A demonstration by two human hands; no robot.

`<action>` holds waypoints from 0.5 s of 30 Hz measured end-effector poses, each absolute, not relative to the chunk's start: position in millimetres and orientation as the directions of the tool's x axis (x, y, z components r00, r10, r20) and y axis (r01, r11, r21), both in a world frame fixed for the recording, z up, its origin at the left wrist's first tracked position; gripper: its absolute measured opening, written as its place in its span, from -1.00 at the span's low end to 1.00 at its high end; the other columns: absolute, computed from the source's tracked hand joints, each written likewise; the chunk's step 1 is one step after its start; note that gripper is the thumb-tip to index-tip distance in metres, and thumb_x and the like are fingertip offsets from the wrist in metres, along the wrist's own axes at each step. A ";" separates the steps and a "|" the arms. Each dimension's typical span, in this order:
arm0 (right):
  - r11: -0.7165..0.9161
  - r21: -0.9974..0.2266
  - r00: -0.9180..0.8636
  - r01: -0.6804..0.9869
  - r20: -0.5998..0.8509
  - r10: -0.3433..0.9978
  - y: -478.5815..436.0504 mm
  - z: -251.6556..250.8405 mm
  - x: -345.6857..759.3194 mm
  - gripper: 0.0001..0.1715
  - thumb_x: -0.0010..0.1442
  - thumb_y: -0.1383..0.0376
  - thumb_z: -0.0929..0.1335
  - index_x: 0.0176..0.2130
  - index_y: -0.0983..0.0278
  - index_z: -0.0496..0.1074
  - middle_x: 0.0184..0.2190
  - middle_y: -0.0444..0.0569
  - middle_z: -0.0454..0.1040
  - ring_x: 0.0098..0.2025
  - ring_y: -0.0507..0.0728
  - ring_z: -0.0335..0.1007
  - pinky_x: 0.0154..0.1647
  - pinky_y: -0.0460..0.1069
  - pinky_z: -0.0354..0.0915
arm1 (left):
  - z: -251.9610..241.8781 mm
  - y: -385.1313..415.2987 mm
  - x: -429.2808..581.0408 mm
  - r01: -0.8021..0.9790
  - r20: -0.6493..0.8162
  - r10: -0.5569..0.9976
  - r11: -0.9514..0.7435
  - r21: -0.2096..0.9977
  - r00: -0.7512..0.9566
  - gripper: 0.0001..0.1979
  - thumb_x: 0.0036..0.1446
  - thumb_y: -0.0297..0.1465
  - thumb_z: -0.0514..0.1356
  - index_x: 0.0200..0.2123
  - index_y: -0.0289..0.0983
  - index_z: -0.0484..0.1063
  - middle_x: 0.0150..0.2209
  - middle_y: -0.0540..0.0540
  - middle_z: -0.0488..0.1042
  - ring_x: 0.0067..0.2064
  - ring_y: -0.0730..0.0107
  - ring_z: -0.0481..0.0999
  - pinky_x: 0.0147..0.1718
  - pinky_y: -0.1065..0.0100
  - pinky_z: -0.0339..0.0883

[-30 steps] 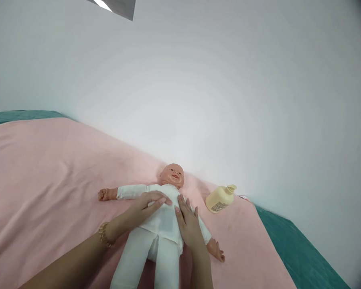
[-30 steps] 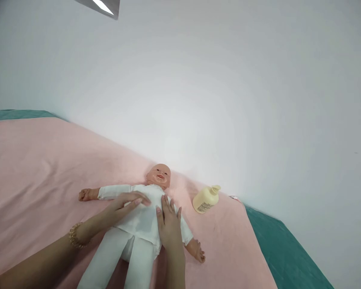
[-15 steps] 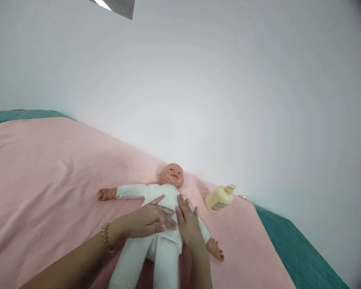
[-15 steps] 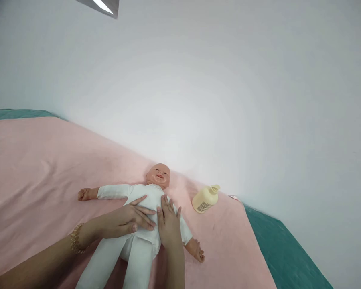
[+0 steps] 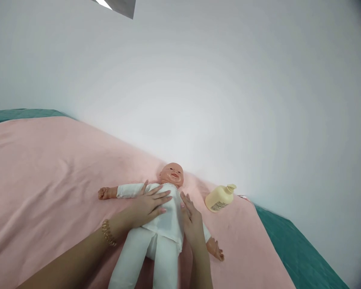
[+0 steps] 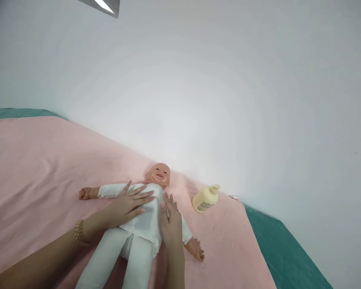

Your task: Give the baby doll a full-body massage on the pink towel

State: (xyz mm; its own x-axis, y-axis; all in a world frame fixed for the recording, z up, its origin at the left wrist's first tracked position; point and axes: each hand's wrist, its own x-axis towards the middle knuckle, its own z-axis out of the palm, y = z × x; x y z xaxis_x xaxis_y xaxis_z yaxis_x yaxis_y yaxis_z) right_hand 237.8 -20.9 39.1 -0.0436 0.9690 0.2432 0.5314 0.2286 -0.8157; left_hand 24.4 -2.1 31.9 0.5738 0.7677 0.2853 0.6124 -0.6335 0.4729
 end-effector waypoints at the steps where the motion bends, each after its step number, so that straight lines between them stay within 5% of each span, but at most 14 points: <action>1: 0.233 -0.847 -0.050 0.478 0.239 0.970 -22.7 42.2 237.0 -0.36 0.28 -0.06 0.23 0.15 0.26 0.41 0.20 0.09 0.35 0.35 0.27 0.07 0.36 0.25 -0.02 | 29.1 -0.9 25.2 0.643 0.308 0.781 -0.623 0.445 0.544 -0.55 0.40 -0.11 -0.11 0.28 0.01 0.21 0.32 0.02 0.18 0.38 0.08 0.01 0.29 -0.21 -0.53; 6: 0.266 -0.934 -0.194 0.239 0.223 0.955 -35.2 61.2 231.4 -0.50 0.30 -0.05 0.24 -0.18 0.19 0.61 -0.10 0.02 0.60 0.07 0.25 0.46 0.27 0.22 0.16 | 14.9 5.0 26.2 0.779 0.425 0.828 -0.523 0.346 0.367 -0.60 0.40 -0.24 -0.09 0.23 0.02 0.29 0.27 0.03 0.29 0.34 0.00 0.10 0.26 -0.28 -0.53; 15: 0.381 -0.812 -0.547 0.442 0.092 0.832 -46.3 75.2 209.0 -0.55 0.31 -0.03 0.24 -0.03 0.08 0.56 -0.05 -0.07 0.57 0.26 0.19 0.25 0.42 0.16 -0.18 | 22.8 7.5 19.3 0.865 0.377 0.913 -0.313 0.393 0.159 -0.64 0.33 -0.36 -0.02 0.07 -0.13 0.46 0.10 -0.09 0.48 0.27 -0.11 0.23 0.24 -0.34 -0.34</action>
